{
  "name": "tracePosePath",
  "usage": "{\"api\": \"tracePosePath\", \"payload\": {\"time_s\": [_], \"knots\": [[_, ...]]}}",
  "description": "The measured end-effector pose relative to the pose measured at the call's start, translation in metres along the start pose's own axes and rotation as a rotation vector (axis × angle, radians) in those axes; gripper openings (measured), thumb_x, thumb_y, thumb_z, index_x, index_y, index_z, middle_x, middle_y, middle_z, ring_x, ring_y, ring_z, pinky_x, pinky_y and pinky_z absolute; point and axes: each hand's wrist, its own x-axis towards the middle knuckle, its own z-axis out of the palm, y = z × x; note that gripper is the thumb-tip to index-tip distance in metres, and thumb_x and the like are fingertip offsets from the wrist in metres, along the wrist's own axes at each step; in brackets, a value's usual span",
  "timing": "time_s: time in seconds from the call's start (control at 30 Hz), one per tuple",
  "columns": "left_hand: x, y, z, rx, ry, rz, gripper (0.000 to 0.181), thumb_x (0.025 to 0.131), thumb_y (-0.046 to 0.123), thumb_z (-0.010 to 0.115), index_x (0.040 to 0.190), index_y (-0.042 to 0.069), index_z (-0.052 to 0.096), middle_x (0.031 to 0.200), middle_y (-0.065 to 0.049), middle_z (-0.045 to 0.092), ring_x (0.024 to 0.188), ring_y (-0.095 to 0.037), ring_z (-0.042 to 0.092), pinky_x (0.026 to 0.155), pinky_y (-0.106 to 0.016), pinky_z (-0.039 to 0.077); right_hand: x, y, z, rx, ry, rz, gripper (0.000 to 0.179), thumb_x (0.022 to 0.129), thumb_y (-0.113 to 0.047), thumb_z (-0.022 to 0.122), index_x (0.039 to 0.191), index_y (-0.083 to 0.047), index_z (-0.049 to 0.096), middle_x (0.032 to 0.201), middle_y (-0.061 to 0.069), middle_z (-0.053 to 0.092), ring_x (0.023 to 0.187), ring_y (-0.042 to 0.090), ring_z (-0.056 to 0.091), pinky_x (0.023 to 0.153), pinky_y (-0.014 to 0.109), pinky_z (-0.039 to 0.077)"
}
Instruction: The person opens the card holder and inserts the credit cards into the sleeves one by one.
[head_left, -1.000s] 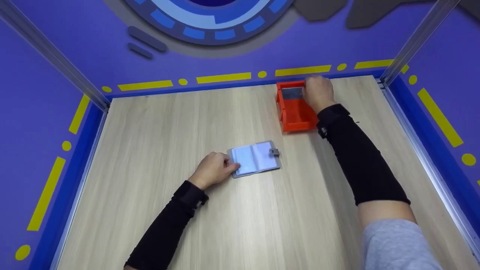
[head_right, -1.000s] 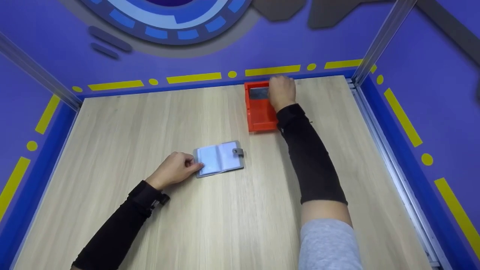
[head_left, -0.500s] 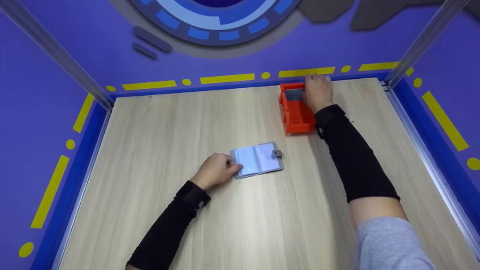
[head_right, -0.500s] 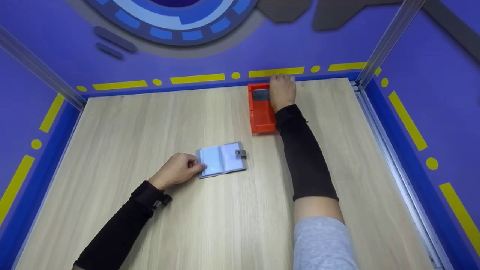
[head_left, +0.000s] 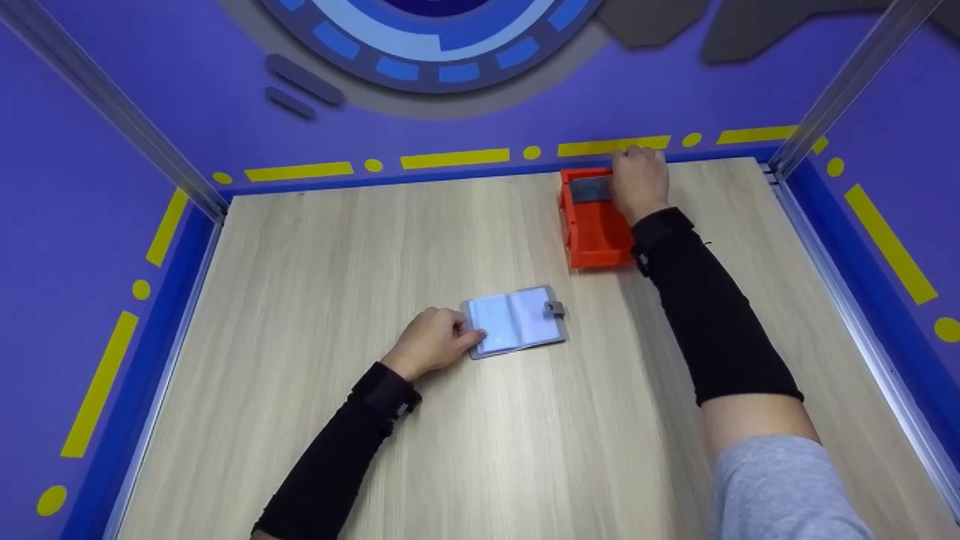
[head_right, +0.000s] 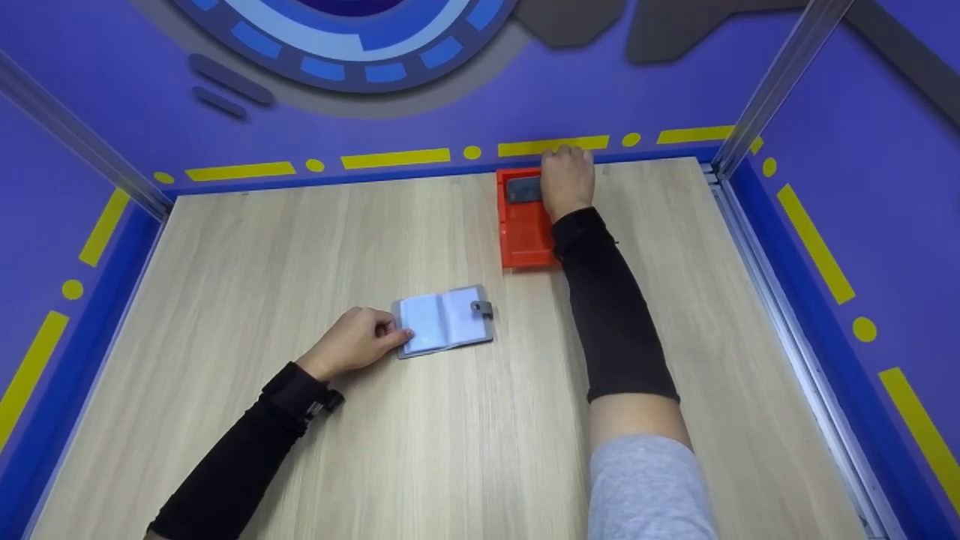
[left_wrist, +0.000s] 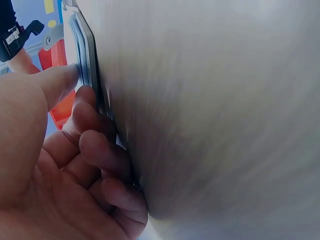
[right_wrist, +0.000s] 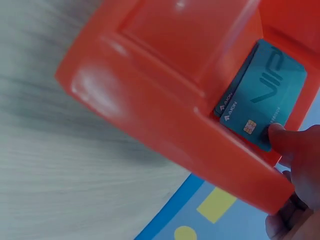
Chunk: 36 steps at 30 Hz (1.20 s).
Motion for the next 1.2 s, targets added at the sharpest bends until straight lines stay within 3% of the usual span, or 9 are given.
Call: {"api": "tracePosePath", "payload": {"time_s": [0.3, 0.53, 0.87, 1.2], "knots": [[0.000, 0.000, 0.000, 0.000, -0.015, -0.014, 0.046, 0.104, 0.043, 0.076, 0.068, 0.022, 0.054, 0.068, 0.010, 0.048, 0.062, -0.010, 0.046, 0.063, -0.028, 0.036, -0.001, 0.001, -0.003, -0.001, 0.002, 0.006, 0.030, 0.111, -0.018, 0.063, 0.132, 0.002, 0.073, 0.126, 0.031, 0.070, 0.118, 0.051, 0.065, 0.104, 0.060, 0.048], [0.001, -0.002, 0.001, -0.001, -0.002, 0.014, 0.046, 0.104, 0.042, 0.076, 0.067, 0.022, 0.056, 0.066, 0.012, 0.047, 0.060, -0.008, 0.044, 0.060, -0.026, 0.034, -0.003, 0.002, -0.006, 0.040, 0.053, -0.015, 0.027, 0.112, -0.007, 0.055, 0.120, 0.003, 0.078, 0.118, 0.029, 0.072, 0.114, 0.050, 0.067, 0.103, 0.060, 0.048], [0.002, -0.002, -0.001, 0.012, -0.017, 0.002, 0.046, 0.104, 0.044, 0.076, 0.069, 0.022, 0.055, 0.069, 0.010, 0.049, 0.063, -0.010, 0.046, 0.063, -0.028, 0.036, -0.008, 0.007, -0.013, 0.061, 0.050, -0.052, 0.026, 0.113, -0.009, 0.056, 0.114, 0.003, 0.079, 0.111, 0.028, 0.073, 0.111, 0.049, 0.067, 0.102, 0.057, 0.044], [0.002, -0.002, 0.000, 0.019, -0.019, 0.018, 0.046, 0.104, 0.043, 0.075, 0.069, 0.021, 0.055, 0.068, 0.010, 0.049, 0.063, -0.010, 0.046, 0.064, -0.029, 0.037, -0.019, 0.007, -0.032, 0.063, 0.042, -0.108, 0.020, 0.104, -0.001, 0.059, 0.109, 0.005, 0.077, 0.107, 0.027, 0.075, 0.108, 0.049, 0.070, 0.101, 0.056, 0.043]]}}
